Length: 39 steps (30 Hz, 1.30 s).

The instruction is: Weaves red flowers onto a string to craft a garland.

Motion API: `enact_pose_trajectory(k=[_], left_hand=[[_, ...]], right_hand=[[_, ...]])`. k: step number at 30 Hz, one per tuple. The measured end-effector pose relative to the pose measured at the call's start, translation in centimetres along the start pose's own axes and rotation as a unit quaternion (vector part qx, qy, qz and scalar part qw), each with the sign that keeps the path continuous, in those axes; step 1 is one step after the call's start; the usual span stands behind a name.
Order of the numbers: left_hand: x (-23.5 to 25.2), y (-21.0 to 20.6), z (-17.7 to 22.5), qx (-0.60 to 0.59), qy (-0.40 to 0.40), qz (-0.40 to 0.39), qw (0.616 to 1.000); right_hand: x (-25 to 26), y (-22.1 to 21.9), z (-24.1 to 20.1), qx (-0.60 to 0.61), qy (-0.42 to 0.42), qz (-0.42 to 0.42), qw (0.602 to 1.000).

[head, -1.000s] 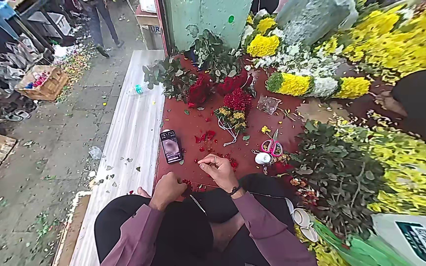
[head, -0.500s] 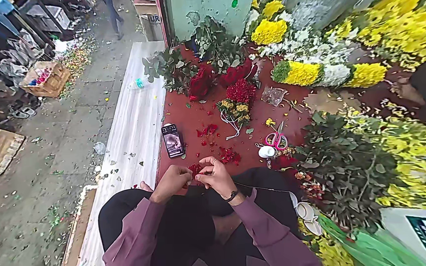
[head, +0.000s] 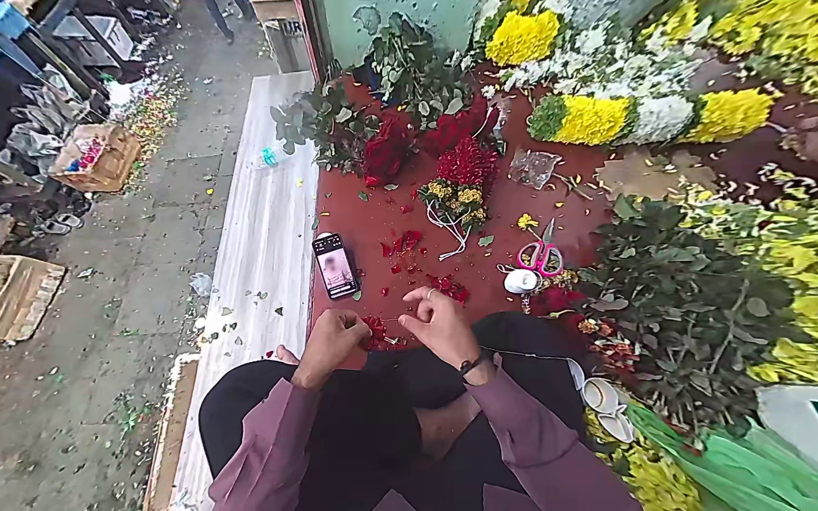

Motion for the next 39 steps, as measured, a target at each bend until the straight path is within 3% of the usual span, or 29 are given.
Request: enact_pose_trajectory(k=[1, 2, 5, 7, 11, 14, 17, 18, 20, 21, 23, 24, 26, 28, 30, 33, 39], left_hand=[[-0.1, 0.2, -0.2, 0.001, 0.006, 0.008, 1.000], [-0.1, 0.3, -0.4, 0.000, 0.011, 0.010, 1.000], [-0.1, 0.2, -0.3, -0.003, 0.025, 0.000, 1.000], [-0.3, 0.3, -0.6, -0.007, 0.037, -0.004, 0.999], [-0.5, 0.4, -1.5, -0.070, 0.076, 0.009, 0.995], [-0.6, 1.0, -2.2, -0.094, 0.104, 0.035, 0.989], [-0.5, 1.3, -2.5, 0.034, 0.103, 0.058, 0.992], [-0.4, 0.9, -2.2, 0.104, 0.099, 0.037, 0.989], [-0.8, -1.3, -1.2, 0.191, 0.060, -0.075, 0.977], [-1.4, -3.0, -0.1, 0.181, 0.005, -0.156, 0.971], [-2.9, -5.0, 3.6, 0.024, -0.128, -0.268, 0.955], [-3.2, -4.6, 5.3, -0.089, -0.161, -0.268, 0.946], [-2.2, -1.9, 6.2, -0.229, -0.166, -0.161, 0.946], [-0.9, 1.4, 4.3, -0.198, -0.128, 0.011, 0.972], [-0.4, 3.1, 2.1, -0.077, -0.069, 0.113, 0.988], [-0.5, 2.5, 0.4, 0.018, -0.012, 0.096, 0.995], [-0.3, 0.0, 0.8, 0.116, -0.008, -0.021, 0.993]], right_hand=[[0.0, 0.5, -0.8, -0.037, 0.038, 0.034, 0.998], [0.0, -0.2, -1.3, -0.047, 0.066, 0.013, 0.997], [0.5, -4.7, 0.3, 0.057, 0.055, -0.162, 0.984], [1.2, -4.7, 1.2, 0.155, 0.036, -0.150, 0.976], [1.2, -1.8, -0.8, 0.165, 0.101, -0.101, 0.976], [0.0, -3.3, -1.4, 0.123, 0.140, -0.167, 0.968], [-1.0, -4.5, -2.2, 0.156, 0.162, -0.216, 0.950], [-0.9, -4.3, -2.8, 0.185, 0.171, -0.211, 0.944], [-0.1, -3.8, -3.0, 0.217, 0.179, -0.194, 0.940], [0.4, -4.1, -2.6, 0.227, 0.176, -0.205, 0.936], [1.0, -5.7, -1.2, 0.279, 0.155, -0.254, 0.913], [0.8, -6.6, -0.5, 0.327, 0.145, -0.272, 0.893], [-0.5, -7.9, -0.2, 0.395, 0.159, -0.283, 0.859], [-1.4, -7.9, -2.7, 0.375, 0.141, -0.282, 0.872], [-2.0, -6.3, -4.9, 0.361, 0.180, -0.275, 0.873], [-1.5, -3.5, -4.7, 0.395, 0.173, -0.217, 0.876], [1.4, -0.9, 0.4, 0.395, 0.048, -0.122, 0.909]])
Point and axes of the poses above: each hand's wrist, its own x-axis towards the middle knuckle, its own y-axis out of the back of the hand, z = x × y, the point moved 10 cm from there along x, towards the middle knuckle
